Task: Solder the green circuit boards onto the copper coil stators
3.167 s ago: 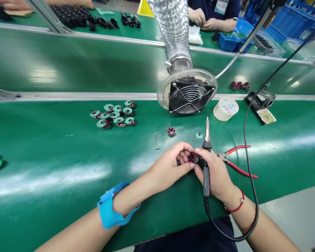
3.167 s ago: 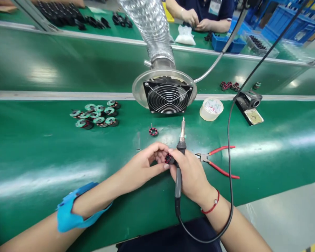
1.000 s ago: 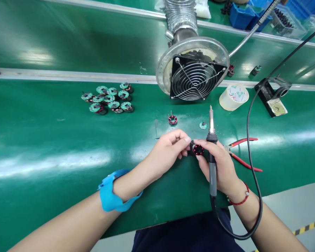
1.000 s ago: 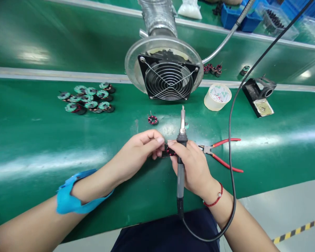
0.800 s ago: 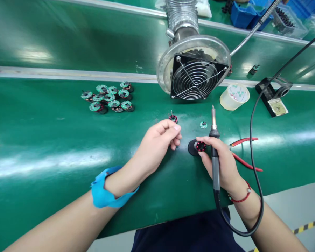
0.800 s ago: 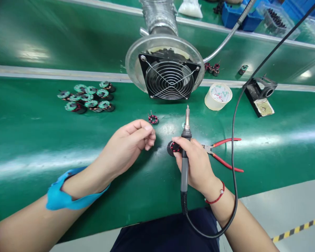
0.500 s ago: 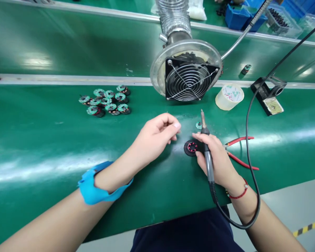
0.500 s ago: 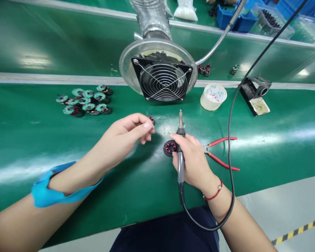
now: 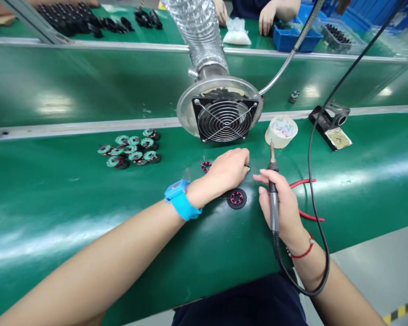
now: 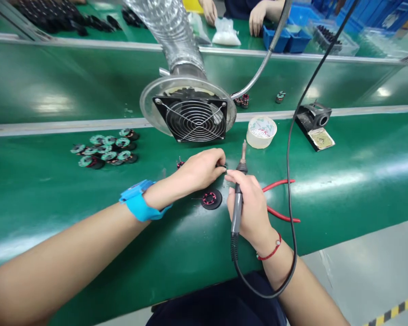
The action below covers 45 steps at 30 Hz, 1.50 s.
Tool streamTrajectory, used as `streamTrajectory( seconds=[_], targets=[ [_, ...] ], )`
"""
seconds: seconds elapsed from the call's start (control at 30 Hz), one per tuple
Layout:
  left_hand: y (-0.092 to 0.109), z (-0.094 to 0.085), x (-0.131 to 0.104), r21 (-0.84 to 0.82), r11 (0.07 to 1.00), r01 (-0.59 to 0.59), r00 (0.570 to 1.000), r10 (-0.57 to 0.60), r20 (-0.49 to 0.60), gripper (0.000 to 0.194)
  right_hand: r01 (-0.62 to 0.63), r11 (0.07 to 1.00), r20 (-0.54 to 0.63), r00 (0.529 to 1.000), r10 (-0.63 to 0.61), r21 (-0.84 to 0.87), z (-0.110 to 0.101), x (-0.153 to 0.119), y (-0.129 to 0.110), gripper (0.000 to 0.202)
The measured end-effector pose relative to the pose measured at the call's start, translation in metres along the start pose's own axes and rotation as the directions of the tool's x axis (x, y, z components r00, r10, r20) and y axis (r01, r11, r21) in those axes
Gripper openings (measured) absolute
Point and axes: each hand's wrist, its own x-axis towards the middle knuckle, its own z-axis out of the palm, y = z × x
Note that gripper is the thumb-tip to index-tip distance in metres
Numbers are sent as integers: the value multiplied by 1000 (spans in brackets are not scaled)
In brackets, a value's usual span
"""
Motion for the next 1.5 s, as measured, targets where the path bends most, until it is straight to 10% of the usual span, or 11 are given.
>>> streamTrajectory(
  seconds=[0.1,0.23,0.5,1.0,1.23,1.5],
  targets=[
    [-3,-5,-12,-214,977,11,996,8,88,5,58,998,-16,998,-58,-5,2,-1,-2,48],
    [-1,-11,-38,-682,718,139,973,29,228,12,185,982,-3,983,-185,-25,3,-2,-9,51],
    [-1,-12,-72,-858,476,191,978,-14,210,23,255,967,-31,967,-254,6,3,-6,-15,51],
    [-11,-9,-87,-732,678,75,994,3,105,10,302,951,203,938,-283,-73,0,-5,-19,44],
    [-24,7,-87,-28,960,-280,960,280,-17,36,29,999,-10,1000,-28,33,-4,-4,-9,56],
    [-25,34,-89,42,984,-172,977,176,-119,10,33,994,153,987,-48,100,0,-6,-13,58]
  ],
)
